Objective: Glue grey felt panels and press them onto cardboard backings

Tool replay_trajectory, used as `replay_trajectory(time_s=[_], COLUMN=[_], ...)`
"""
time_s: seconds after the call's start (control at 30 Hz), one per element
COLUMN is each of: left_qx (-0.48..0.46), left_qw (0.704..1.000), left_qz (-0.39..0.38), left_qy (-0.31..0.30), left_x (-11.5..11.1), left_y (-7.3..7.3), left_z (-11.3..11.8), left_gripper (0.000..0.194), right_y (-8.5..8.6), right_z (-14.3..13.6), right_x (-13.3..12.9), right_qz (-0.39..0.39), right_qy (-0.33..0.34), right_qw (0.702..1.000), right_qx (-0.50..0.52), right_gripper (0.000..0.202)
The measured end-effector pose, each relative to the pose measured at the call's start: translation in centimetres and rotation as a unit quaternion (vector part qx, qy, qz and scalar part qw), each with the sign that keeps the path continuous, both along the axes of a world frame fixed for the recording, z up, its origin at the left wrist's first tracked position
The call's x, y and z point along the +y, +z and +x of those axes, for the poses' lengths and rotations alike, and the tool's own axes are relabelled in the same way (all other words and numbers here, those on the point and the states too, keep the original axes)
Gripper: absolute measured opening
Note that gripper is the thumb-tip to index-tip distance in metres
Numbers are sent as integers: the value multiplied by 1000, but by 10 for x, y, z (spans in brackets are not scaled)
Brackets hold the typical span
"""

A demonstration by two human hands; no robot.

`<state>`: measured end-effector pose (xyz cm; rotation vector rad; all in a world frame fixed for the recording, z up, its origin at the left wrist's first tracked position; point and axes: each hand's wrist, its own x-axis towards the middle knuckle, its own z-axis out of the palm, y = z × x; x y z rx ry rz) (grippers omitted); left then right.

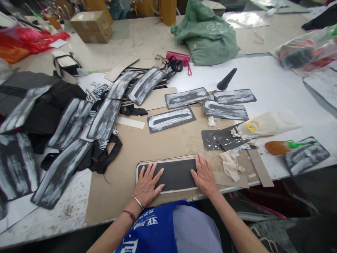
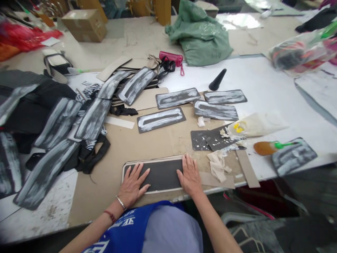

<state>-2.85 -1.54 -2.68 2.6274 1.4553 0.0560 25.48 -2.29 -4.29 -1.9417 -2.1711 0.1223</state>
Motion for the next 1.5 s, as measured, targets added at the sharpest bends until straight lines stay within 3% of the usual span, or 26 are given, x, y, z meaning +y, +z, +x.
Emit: replay_trajectory(time_s=[0.13,0.23,0.3,0.4,0.43,0.5,0.7,0.83,0.93,1.0,1.07,1.13,1.23,1.5], left_qx=[-33,-110,-182,-260,-275,-299,-325,-330,-343,-363,-390,-411,-421,-413], left_qw=[999,992,972,895,869,838,820,841,849,834,799,764,741,746], left_qz=[-24,-47,-42,-34,-49,-93,-126,-57,-5,-36,-105,-162,-182,-182], left_qy=[1,39,142,360,408,447,454,425,402,415,445,470,491,490], left_x=[2,1,-4,-14,-18,-24,-28,-30,-30,-27,-22,-18,-12,-12], left_y=[2,6,10,12,13,12,13,17,20,21,21,21,20,15], left_z=[1,-3,-11,-30,-36,-44,-39,-34,-35,-36,-37,-37,-37,-37], left_gripper=[60,57,52,43,39,34,27,22,21,21,23,25,26,30], right_y=[-3,1,5,9,9,11,24,38,41,39,36,31,24,19], right_z=[9,15,20,23,24,24,16,5,2,3,5,6,5,5], right_x=[-6,-8,-7,-3,-1,2,5,3,1,1,1,2,3,2], right_qz=[58,55,43,9,-9,-49,-74,-75,-105,-127,-149,-160,-157,-152], right_qy=[-76,-55,-41,-51,-62,-88,-117,-152,-239,-269,-263,-247,-245,-251], right_qw=[995,997,997,997,996,991,987,979,932,889,869,870,879,900], right_qx=[7,27,39,57,66,85,81,112,253,347,393,396,378,322], right_gripper=[46,35,37,45,46,47,51,49,44,43,44,44,44,40])
